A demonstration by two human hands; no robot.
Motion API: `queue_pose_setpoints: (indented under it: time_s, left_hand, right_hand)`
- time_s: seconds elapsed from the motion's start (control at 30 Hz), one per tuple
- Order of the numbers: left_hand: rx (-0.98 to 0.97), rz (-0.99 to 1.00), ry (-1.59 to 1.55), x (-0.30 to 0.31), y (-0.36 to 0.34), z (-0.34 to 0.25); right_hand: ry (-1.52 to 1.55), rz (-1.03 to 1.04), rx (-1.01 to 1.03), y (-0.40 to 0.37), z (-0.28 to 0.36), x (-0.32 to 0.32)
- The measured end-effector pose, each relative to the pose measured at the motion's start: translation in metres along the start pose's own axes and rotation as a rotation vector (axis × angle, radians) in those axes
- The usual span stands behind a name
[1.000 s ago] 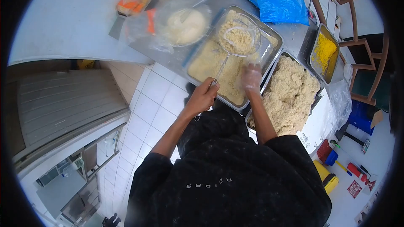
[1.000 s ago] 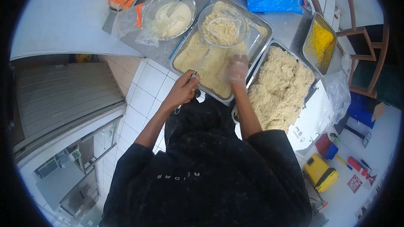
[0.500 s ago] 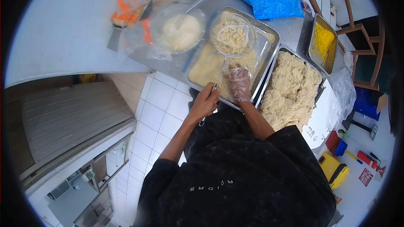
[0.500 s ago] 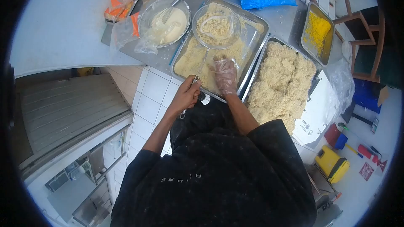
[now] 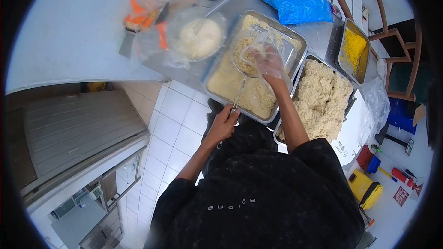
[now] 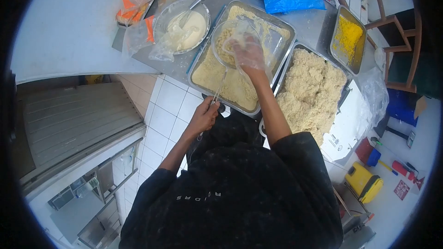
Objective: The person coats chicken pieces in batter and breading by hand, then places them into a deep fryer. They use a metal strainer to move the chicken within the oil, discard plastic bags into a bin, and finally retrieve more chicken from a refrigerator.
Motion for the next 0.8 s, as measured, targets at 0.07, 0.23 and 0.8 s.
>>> queue_pose_setpoints:
  time_s: [0.07, 0.23, 0.8]
  left_hand:
    - [-0.001, 0.030, 0.024, 0.006, -0.007, 0.003]
    - [0.021, 0.017, 0.012, 0.014, -0.024, 0.009]
    - [0.162, 0.040, -0.059, 0.040, -0.065, 0.040]
  right_hand:
    - [-0.071, 0.029, 0.022, 0.000, -0.001, 0.001]
    - [0.586, 0.038, -0.327, 0.011, -0.025, 0.041]
    - [-0.807, 0.136, 0.395, 0.007, -0.104, -0.040]
Point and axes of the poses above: each hand's wrist, its own y-axis towards the middle knuckle, its own x-axis out of the back of the hand, z = x × y, the point moved 7 cm from there along y, towards the middle knuckle, and after that the axes turned 1 degree about -y, right-handed, at the moved point
